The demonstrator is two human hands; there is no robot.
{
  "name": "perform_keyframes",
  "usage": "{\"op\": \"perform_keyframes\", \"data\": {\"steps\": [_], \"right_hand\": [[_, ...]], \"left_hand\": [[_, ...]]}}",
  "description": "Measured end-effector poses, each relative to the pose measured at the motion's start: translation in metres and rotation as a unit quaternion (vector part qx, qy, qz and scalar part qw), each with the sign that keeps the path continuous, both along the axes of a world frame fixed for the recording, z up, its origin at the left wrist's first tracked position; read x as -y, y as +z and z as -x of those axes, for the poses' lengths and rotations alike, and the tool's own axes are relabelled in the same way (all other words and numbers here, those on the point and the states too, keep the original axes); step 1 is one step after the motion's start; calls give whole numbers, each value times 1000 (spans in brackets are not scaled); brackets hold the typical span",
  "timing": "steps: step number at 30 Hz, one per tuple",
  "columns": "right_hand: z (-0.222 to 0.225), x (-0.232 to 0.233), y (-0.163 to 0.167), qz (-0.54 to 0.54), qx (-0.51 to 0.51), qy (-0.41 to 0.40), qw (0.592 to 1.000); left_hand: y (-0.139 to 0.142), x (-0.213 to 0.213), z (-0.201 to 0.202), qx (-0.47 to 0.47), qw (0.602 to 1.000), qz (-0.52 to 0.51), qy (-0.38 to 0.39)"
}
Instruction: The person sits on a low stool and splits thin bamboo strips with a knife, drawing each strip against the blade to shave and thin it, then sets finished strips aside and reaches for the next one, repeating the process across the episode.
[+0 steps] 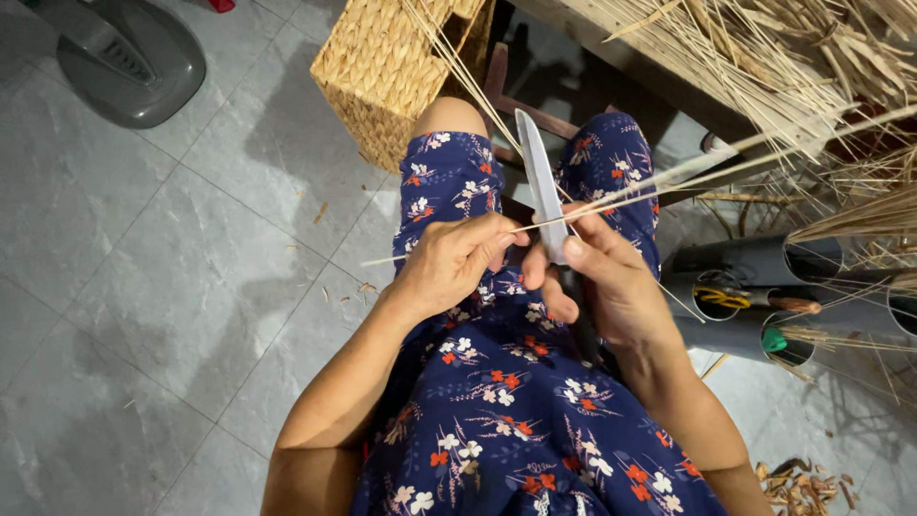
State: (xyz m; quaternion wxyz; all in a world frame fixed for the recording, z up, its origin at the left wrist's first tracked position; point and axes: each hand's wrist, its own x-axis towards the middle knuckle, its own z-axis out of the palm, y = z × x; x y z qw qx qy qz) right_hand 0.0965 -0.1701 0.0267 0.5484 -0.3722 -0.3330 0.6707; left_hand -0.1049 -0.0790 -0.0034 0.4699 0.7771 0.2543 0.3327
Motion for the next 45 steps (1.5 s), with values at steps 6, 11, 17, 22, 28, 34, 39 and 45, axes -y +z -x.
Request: {"op": "perform_keyframes", "data": {"steps": [6,11,17,22,28,34,39,45], "right_hand": [[10,-9,-14,28,-53,20,998],[2,-7,-13,28,-47,7,998],[-7,-7,-9,18,-30,-18,999],[7,-12,-20,41,-54,18,998],[-9,-10,-12,18,-22,-5,1000],[6,-14,-18,48,-16,0,999],[3,-13,-17,41,-27,3,999],[-2,-13,-18,38,-21,-7,999]], "left_hand": [[2,4,-7,12,999,-28,28],[2,-4,0,33,991,-129,18],[-2,-5,-2,-30,999,13,23],[-4,-1,-7,-10,1000,-18,16],[-7,-11,3,-13,999,-42,5],[-9,-4,-5,-25,1000,-2,9],[-5,-13,6,14,997,-70,-20],[-9,-11,3,-50,999,4,5]]}}
